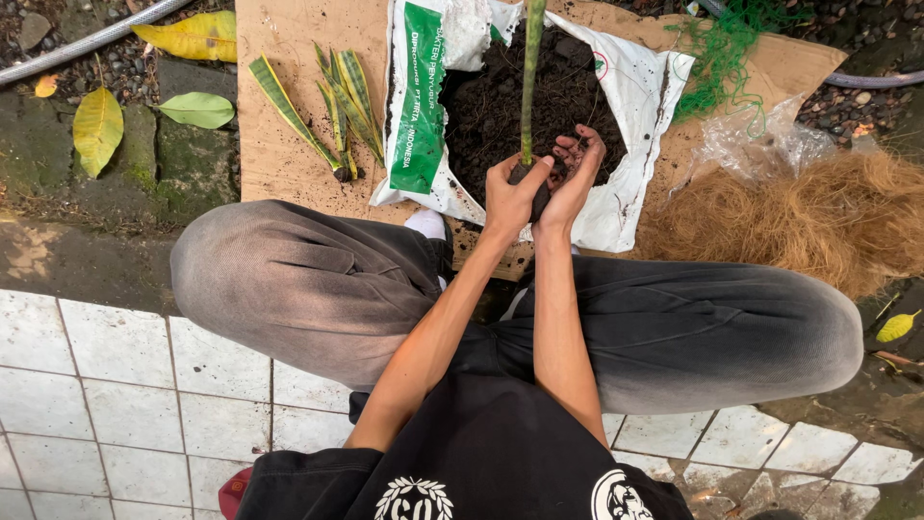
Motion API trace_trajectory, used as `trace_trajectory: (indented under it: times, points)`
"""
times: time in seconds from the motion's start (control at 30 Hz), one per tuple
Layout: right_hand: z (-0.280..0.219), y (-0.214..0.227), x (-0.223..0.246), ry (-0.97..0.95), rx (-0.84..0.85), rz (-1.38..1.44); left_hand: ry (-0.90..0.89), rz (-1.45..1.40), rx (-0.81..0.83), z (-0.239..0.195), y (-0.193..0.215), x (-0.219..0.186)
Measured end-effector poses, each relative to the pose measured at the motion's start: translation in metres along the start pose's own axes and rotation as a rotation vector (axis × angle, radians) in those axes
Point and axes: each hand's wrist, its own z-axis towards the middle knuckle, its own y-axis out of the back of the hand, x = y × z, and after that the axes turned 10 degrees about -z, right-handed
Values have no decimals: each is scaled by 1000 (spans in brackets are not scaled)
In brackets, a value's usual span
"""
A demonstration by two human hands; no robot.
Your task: The person sits cross-legged and wraps a long plant cutting with soil taken from an open bag, repeatedly patting and shaping the soil around the base of the cutting to form a compact root ball.
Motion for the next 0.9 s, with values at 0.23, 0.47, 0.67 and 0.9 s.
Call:
trace_trajectory:
  times: [0.23, 0.47, 0.67, 0.9]
  points:
    - [2, -8, 11, -118, 72, 39, -49, 11, -118, 3, 6, 6]
    - [19, 4, -26, -107, 103, -627, -88, -260, -172, 19, 29, 9]
    - [14, 7, -83, 27, 306, -1058, -84, -458, -239, 33, 50, 2]
    - [15, -20, -89, -3, 432, -1535, -61, -427, -236, 24, 53, -12]
